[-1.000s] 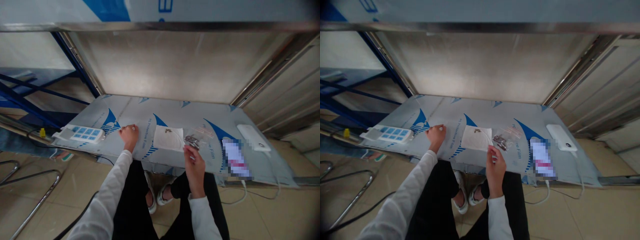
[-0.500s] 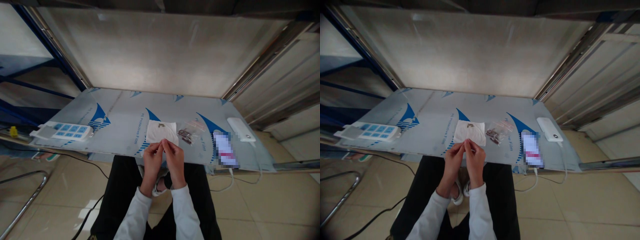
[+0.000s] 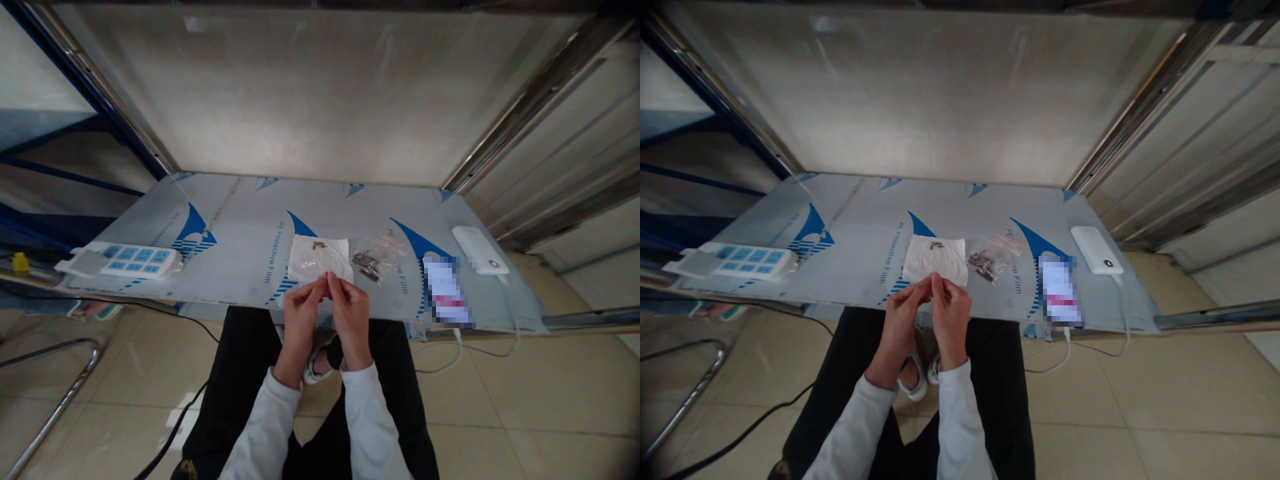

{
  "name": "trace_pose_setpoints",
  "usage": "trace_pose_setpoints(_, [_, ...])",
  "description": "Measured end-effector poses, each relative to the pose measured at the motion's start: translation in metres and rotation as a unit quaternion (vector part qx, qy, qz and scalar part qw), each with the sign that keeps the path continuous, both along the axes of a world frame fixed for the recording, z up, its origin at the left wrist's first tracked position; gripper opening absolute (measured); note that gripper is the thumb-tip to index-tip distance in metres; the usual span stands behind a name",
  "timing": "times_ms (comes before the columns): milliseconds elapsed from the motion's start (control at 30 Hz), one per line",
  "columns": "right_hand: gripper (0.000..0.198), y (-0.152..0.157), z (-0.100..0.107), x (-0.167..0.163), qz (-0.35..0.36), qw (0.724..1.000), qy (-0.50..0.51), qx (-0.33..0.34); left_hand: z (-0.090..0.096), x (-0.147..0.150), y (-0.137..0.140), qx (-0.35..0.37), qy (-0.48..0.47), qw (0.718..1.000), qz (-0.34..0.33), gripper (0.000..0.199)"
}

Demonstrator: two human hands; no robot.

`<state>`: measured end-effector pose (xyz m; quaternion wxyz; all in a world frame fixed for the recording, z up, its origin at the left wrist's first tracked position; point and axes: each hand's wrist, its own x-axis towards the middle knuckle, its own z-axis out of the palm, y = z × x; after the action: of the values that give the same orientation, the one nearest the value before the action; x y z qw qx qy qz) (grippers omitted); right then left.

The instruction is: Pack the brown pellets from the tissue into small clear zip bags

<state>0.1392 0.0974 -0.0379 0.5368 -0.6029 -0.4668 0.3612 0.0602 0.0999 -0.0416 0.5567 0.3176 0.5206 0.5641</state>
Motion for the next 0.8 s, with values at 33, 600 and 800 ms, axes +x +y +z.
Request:
trace_pose_setpoints(33, [0.039, 0.000, 0.000, 0.000, 0.004, 1.000, -0.008, 0.001, 0.000, 0.000, 0.000, -0.010, 0.000, 1.000, 0.001, 0.015])
trace_pose_setpoints(600, [0.031, 0.000, -0.006, 0.018, 0.046, 0.985, -0.164, -0.004, 0.022, -0.027, -0.005, 0.051, 0.466, 0.878, -0.094, 0.020])
trace_pose_setpoints(800, [0.027, -0.002, -0.004, 0.013, 0.030, 0.989, -0.145, 0.005, 0.025, -0.017, -0.009, 0.075, 0.553, 0.828, -0.062, 0.021])
